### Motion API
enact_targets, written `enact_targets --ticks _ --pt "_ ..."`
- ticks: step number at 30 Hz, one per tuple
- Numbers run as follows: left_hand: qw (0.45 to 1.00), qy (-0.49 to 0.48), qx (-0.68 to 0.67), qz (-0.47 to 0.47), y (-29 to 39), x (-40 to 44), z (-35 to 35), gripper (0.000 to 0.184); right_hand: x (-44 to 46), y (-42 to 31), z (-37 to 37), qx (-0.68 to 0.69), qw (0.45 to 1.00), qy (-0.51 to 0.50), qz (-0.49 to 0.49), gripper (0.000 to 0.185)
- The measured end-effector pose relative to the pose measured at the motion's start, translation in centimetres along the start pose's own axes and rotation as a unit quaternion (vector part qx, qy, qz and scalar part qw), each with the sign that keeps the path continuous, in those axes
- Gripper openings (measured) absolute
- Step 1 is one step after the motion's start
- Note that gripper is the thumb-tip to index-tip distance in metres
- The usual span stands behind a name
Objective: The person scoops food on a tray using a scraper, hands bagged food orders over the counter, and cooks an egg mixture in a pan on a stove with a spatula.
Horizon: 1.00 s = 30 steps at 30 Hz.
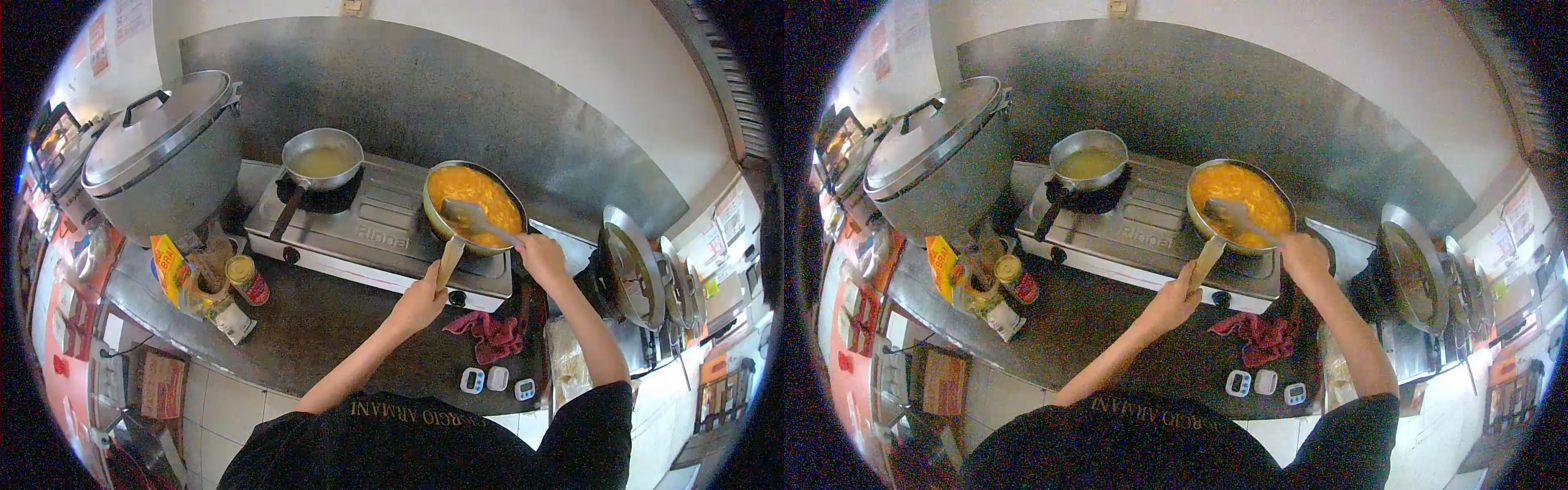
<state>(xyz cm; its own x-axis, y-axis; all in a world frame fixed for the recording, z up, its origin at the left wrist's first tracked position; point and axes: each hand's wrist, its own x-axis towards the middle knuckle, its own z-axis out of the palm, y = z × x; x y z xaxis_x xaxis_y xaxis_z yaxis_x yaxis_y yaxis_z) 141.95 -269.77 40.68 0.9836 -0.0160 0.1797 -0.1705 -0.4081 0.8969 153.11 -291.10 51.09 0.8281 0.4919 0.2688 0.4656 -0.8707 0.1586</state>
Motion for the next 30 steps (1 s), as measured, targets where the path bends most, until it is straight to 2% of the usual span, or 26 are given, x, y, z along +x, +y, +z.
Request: enact_targets --ticks 7,9,10,13,17,19,20,22,25,30 --pt "1.000 -0.002 0.011 -0.007 0.3 -0.1 -0.1 0.054 3.1 2.2 1.1 -0.115 0.993 -0.022 0.004 0.015" --pt "1.000 -0.002 0.007 -0.011 0.4 -0.1 -0.2 0.054 3.7 2.6 0.7 -0.160 0.986 0.040 -0.008 0.016" --pt "1.000 -0.004 0.006 -0.012 0.2 -0.1 -0.1 0.054 3.9 2.7 0.3 -0.161 0.986 0.040 -0.012 0.016" --pt "1.000 0.007 0.006 -0.002 -0.1 -0.1 0.2 0.055 4.4 2.5 -1.3 -0.170 0.981 0.034 0.084 0.013" --pt "1.000 0.009 -0.002 0.005 0.0 -0.1 0.1 0.054 4.1 3.9 0.7 -0.209 0.974 0.037 0.083 0.016" --pt "1.000 0.022 0.003 0.019 -0.3 -0.1 0.4 0.055 3.6 4.4 2.3 -0.242 0.966 0.008 0.091 0.017" --pt "0.999 0.033 0.009 0.033 -0.5 -0.1 0.5 0.056 3.2 4.2 2.1 -0.242 0.966 0.010 0.089 0.017" --pt "0.999 0.033 0.009 0.033 -0.8 0.1 0.6 0.056 2.2 3.3 0.7 -0.214 0.974 -0.045 0.059 0.016" --pt "0.999 0.024 0.005 0.026 -1.0 0.2 0.8 0.055 1.1 2.9 -1.7 -0.165 0.983 -0.056 0.066 0.016" --pt "1.000 0.018 0.008 0.013 -0.6 0.1 0.5 0.054 -0.2 4.0 -1.8 -0.103 0.987 -0.101 0.068 0.015"
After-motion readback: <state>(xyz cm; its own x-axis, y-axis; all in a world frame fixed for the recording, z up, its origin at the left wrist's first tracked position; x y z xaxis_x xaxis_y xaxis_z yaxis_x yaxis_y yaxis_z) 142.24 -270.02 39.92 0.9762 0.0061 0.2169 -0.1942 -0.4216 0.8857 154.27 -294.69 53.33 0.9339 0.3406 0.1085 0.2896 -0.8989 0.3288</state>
